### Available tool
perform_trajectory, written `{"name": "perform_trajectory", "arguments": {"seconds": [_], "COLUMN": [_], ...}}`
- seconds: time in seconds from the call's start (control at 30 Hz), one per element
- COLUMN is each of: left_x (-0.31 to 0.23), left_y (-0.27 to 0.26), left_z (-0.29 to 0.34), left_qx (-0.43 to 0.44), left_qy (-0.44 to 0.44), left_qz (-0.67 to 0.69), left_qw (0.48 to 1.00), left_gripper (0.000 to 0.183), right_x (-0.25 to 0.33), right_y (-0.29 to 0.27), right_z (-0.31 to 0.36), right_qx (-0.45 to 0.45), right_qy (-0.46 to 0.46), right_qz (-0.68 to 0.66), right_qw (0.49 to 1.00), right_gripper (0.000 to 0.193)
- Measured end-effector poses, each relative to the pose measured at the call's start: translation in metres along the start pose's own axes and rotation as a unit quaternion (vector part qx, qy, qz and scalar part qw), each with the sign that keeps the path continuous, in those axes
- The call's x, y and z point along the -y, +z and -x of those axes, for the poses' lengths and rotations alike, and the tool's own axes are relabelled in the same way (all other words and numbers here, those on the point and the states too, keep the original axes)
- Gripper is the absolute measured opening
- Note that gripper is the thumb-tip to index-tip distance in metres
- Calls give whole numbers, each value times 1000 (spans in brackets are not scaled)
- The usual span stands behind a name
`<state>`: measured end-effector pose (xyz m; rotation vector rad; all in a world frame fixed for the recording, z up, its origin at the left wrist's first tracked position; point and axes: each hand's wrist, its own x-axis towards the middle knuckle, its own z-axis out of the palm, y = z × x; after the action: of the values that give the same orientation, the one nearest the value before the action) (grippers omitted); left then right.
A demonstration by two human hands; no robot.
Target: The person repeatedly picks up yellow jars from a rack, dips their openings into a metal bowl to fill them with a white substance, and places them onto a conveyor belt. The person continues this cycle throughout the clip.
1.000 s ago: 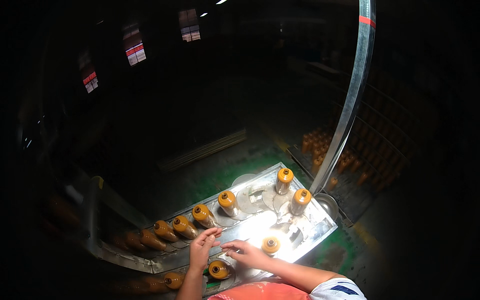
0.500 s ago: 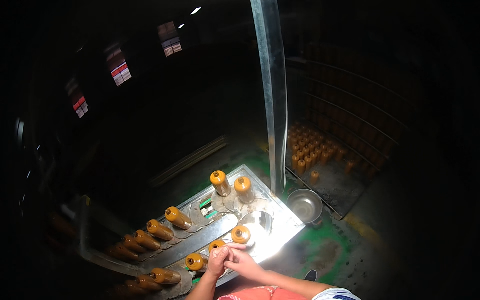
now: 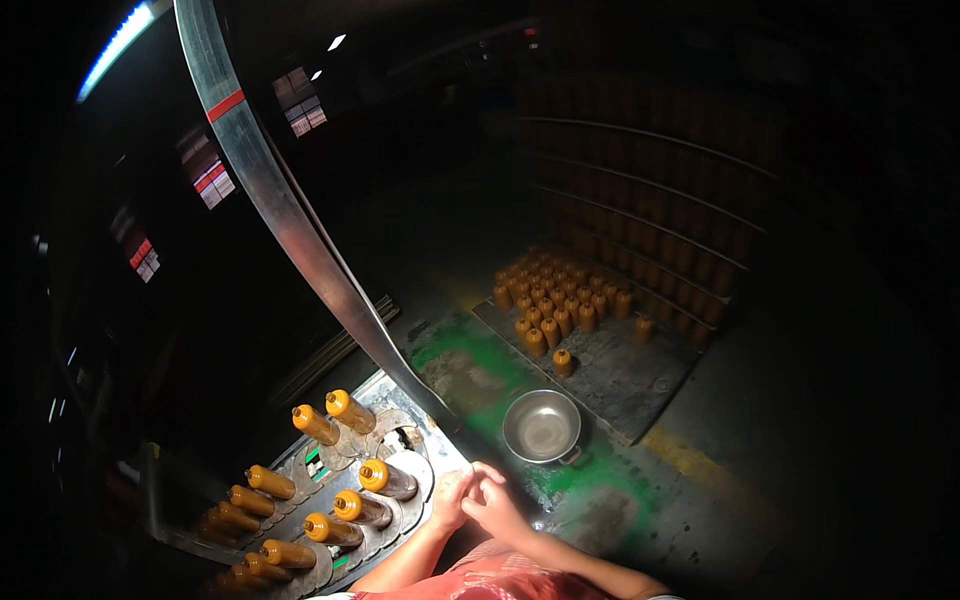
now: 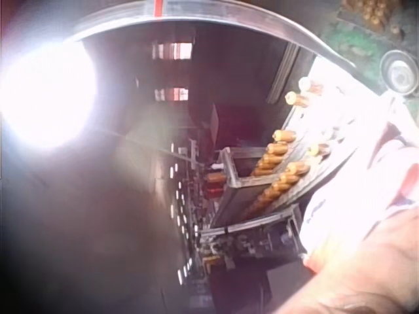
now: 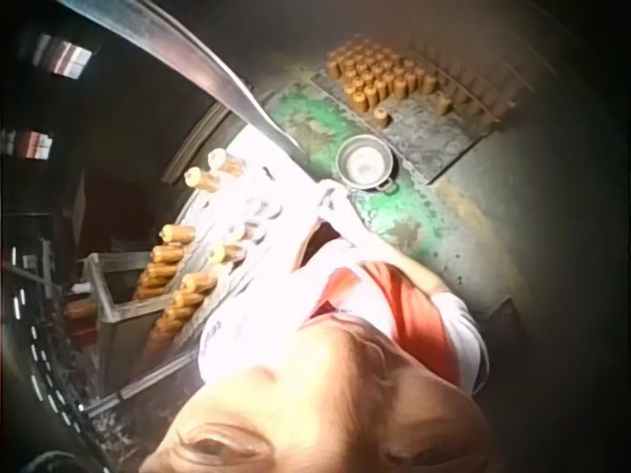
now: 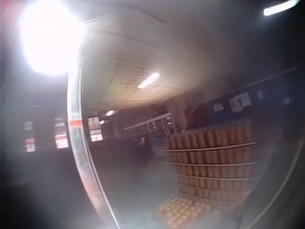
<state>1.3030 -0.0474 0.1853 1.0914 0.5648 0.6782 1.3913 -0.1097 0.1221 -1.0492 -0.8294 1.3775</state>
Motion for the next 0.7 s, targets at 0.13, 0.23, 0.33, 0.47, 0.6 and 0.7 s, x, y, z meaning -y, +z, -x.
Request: {"name": "perform_trajectory", "arguments": {"seconds": [0.13,0.23,0.33,0.47,0.6,0.7], "left_x": [53,84,100,82,61,61], "left_y": [33,45,68,117,147,146], "left_z": [-77,-124,-198,-302,-391,-448], "left_qx": [68,129,174,162,174,199], "left_qy": [-91,-81,-54,-40,-88,-89], "left_qz": [30,71,66,45,89,57], "left_qw": [993,986,981,985,977,974], "left_gripper": [41,42,50,56,57,56], "right_x": [10,20,38,104,169,187], "right_y": [-78,-119,-176,-250,-304,-344], "right_z": [-8,-13,-47,-95,-147,-188], "right_qx": [-110,-166,-208,-209,-219,-220], "right_qy": [-21,-39,-67,-35,15,46], "right_qz": [-29,20,36,-8,-46,-15], "right_qw": [993,985,975,977,974,974], "right_gripper": [15,15,18,15,13,12]}}
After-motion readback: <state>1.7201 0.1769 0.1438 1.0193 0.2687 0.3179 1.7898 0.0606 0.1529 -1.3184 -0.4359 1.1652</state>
